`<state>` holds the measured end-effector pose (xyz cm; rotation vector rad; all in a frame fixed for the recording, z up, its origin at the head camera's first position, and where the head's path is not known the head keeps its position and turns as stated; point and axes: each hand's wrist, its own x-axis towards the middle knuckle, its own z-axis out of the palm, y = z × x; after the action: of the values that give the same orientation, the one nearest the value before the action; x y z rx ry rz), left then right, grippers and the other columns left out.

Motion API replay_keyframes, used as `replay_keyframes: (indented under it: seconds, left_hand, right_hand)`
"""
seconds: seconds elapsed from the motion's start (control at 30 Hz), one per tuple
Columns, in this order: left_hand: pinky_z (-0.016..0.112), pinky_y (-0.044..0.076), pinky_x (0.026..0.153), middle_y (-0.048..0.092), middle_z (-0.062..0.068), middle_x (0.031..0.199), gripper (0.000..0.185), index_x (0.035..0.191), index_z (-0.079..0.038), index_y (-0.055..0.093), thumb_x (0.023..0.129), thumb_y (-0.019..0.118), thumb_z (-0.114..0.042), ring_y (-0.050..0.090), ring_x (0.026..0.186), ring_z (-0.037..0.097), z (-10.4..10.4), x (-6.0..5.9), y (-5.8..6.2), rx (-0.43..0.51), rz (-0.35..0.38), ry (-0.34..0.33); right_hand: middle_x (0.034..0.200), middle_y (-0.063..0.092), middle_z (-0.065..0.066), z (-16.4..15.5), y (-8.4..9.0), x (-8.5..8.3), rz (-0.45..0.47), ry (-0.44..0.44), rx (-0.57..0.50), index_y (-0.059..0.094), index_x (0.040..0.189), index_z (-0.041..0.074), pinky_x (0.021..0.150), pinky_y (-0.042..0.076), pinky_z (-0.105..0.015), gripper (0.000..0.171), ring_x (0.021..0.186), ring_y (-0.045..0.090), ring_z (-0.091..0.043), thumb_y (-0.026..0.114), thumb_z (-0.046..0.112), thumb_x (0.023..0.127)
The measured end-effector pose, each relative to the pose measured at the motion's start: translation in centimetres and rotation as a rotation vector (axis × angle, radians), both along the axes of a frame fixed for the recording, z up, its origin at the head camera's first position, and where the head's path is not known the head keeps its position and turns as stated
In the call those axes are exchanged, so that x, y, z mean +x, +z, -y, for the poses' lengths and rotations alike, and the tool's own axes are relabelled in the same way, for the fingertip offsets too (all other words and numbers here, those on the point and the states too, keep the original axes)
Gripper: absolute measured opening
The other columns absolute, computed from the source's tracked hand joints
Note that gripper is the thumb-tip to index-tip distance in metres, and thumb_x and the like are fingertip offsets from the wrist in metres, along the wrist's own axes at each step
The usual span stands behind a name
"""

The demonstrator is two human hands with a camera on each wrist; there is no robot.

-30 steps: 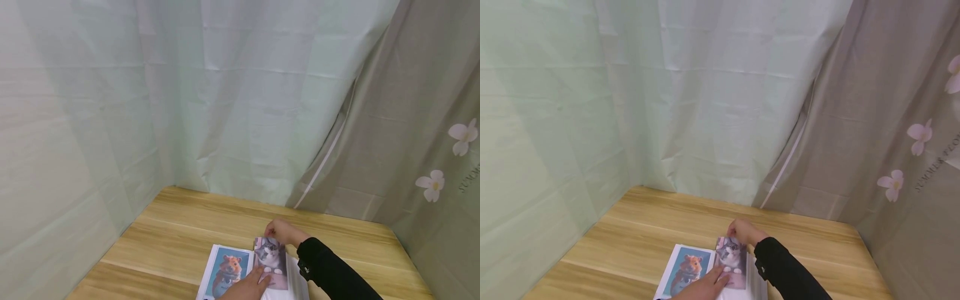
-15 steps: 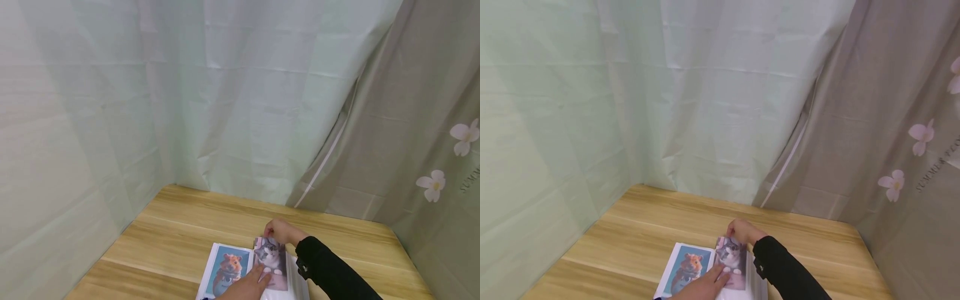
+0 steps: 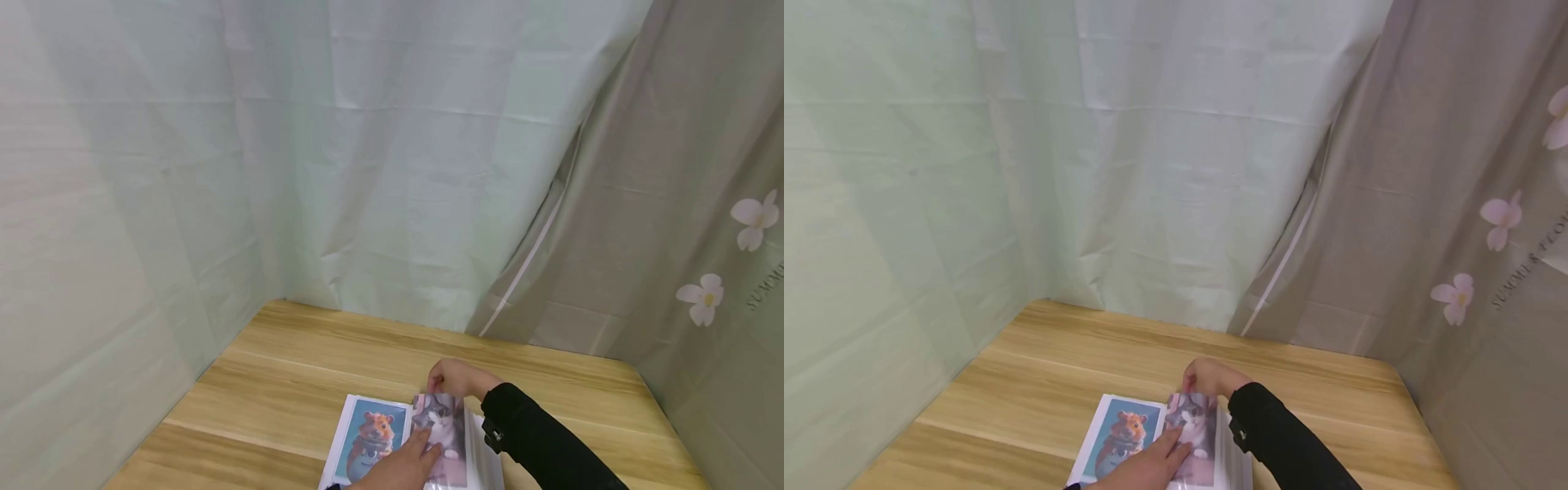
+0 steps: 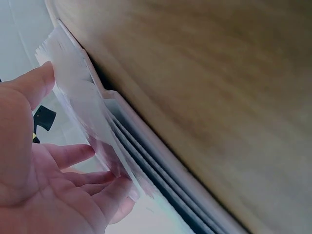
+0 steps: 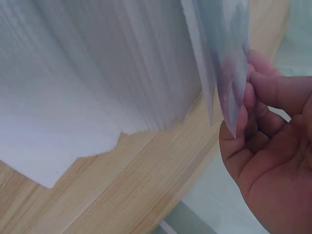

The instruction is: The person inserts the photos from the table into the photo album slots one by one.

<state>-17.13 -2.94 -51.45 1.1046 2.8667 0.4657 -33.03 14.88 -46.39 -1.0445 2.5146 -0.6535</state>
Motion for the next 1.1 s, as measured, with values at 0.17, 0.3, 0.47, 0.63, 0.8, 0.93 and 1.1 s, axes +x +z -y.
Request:
replay_keyframes:
  seconds: [0.17,0.3,0.47,0.63,0.8,0.93,1.1]
  left_hand:
    - [0.034,0.055,0.090,0.041,0.021,0.153,0.083,0.146,-0.007,0.050,0.090,0.055,-0.069,0.044,0.138,0.032,-0.1,0.1,0.5,-0.034,0.089,0.017]
    - [0.032,0.054,0.091,0.040,0.020,0.153,0.084,0.147,-0.007,0.050,0.091,0.054,-0.070,0.043,0.139,0.031,0.0,0.2,0.5,-0.039,0.081,0.014]
    - [0.029,0.054,0.089,0.043,0.022,0.151,0.084,0.145,-0.005,0.051,0.092,0.052,-0.069,0.046,0.137,0.031,0.0,0.2,0.4,-0.043,0.021,-0.012]
    - [0.031,0.053,0.092,0.042,0.020,0.152,0.083,0.146,-0.007,0.050,0.091,0.054,-0.069,0.045,0.137,0.030,-0.1,0.2,0.6,-0.049,0.059,0.011]
    - [0.032,0.053,0.093,0.040,0.016,0.155,0.085,0.149,-0.011,0.048,0.089,0.054,-0.071,0.042,0.140,0.027,-0.3,0.1,0.7,-0.043,0.126,0.043]
    - [0.031,0.054,0.091,0.039,0.014,0.155,0.084,0.149,-0.014,0.047,0.089,0.054,-0.072,0.041,0.140,0.025,-0.3,0.0,0.6,-0.043,0.150,0.044]
    - [0.025,0.053,0.088,0.041,0.014,0.154,0.084,0.149,-0.013,0.048,0.088,0.057,-0.071,0.041,0.140,0.023,-0.1,0.0,0.4,-0.039,0.113,0.031]
  right_hand:
    - [0.081,0.066,0.005,0.1,-0.1,-0.1,0.055,0.023,0.024,0.074,0.083,0.008,0.071,0.051,-0.024,0.022,0.071,0.053,-0.008,0.064,-0.011,0.089]
    - [0.082,0.065,0.005,0.2,-0.1,0.0,0.087,0.024,0.045,0.073,0.083,0.009,0.073,0.051,-0.025,0.024,0.074,0.054,-0.009,0.063,-0.011,0.089]
    - [0.085,0.065,0.003,0.2,-0.2,0.3,0.122,0.006,0.059,0.072,0.084,0.009,0.074,0.051,-0.027,0.025,0.076,0.054,-0.012,0.061,-0.013,0.088]
    - [0.087,0.067,0.001,0.2,-0.2,0.6,0.131,0.002,0.051,0.072,0.084,0.007,0.078,0.052,-0.030,0.023,0.078,0.055,-0.013,0.062,-0.013,0.088]
    - [0.088,0.068,0.001,0.2,-0.2,0.8,0.132,0.005,0.038,0.072,0.086,0.007,0.078,0.054,-0.029,0.021,0.079,0.057,-0.012,0.063,-0.012,0.087]
    - [0.089,0.066,0.002,0.1,-0.3,1.0,0.157,-0.017,0.034,0.072,0.087,0.008,0.070,0.052,-0.025,0.024,0.078,0.057,-0.013,0.063,-0.014,0.086]
    - [0.090,0.065,0.001,-0.1,-0.6,1.1,0.185,-0.013,0.009,0.069,0.090,0.007,0.064,0.048,-0.023,0.024,0.076,0.057,-0.014,0.061,-0.015,0.086]
